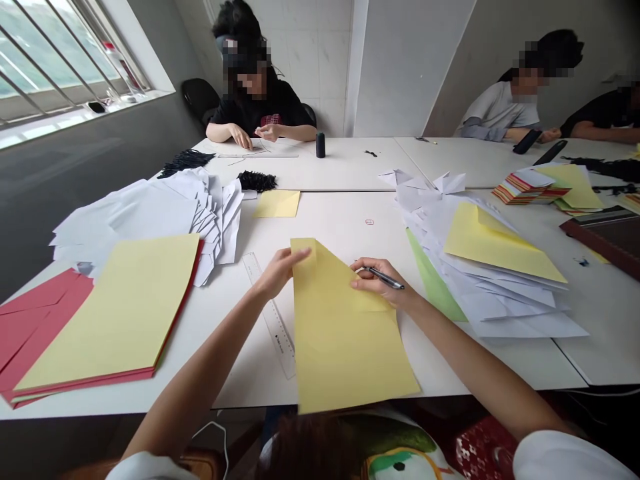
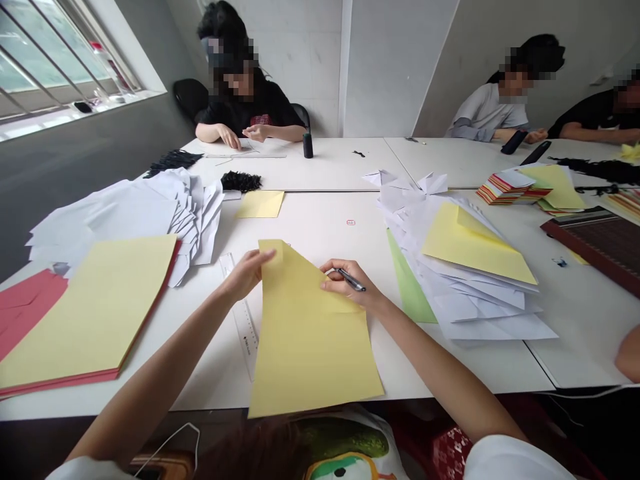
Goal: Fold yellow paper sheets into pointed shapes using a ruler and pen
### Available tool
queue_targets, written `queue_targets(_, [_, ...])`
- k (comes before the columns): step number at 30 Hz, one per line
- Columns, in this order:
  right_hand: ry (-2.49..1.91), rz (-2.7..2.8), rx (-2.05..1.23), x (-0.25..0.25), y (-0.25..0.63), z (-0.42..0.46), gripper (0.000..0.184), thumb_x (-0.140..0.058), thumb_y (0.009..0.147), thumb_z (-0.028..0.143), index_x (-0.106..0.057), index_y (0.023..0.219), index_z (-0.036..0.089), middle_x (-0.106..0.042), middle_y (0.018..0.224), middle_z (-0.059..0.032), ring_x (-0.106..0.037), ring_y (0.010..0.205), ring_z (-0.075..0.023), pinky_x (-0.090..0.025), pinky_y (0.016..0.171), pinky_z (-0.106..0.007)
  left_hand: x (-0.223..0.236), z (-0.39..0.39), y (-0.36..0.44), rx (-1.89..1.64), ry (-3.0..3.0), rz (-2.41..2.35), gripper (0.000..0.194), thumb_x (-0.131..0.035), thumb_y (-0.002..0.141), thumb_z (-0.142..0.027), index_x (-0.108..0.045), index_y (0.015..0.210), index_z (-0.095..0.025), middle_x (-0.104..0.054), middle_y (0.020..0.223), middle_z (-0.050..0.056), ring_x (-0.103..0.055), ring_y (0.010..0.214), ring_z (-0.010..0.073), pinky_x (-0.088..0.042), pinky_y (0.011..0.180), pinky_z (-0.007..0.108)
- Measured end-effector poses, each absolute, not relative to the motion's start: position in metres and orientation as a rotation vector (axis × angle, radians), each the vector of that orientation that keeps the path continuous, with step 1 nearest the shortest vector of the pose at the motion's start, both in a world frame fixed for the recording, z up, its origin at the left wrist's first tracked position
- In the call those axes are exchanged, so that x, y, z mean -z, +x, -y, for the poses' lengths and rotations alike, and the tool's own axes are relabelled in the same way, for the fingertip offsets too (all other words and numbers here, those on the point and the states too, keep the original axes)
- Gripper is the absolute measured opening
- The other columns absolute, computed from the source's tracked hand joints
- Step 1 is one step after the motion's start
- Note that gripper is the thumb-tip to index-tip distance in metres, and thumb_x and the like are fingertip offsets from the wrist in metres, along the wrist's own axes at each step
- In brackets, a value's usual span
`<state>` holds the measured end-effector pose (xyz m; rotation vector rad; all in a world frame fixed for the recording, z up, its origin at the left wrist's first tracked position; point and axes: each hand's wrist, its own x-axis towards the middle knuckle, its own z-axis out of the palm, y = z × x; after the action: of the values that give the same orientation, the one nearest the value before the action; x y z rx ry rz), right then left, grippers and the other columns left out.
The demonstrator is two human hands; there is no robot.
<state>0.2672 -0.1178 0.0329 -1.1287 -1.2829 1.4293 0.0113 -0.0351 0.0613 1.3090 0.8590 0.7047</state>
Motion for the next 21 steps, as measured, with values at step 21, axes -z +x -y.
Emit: queue_targets(21, [-1.071, 1.437, -1.403, -0.017, 0.232, 0.088, 0.031, -0.066, 0.085, 0.051, -0.06, 0.078, 0.021, -0.042, 0.063, 0.005, -0.035, 0.056, -0.0105, -0.026, 0.054, -0.027, -0.04, 0.05, 0.03, -0.783, 1.29, -0.941, 0.026, -0.083, 0.073, -0.041, -0.073, 0.078, -0.017, -0.064, 0.072, 0.0, -0.059, 0.068, 0.0138, -0.045, 0.061, 0.024])
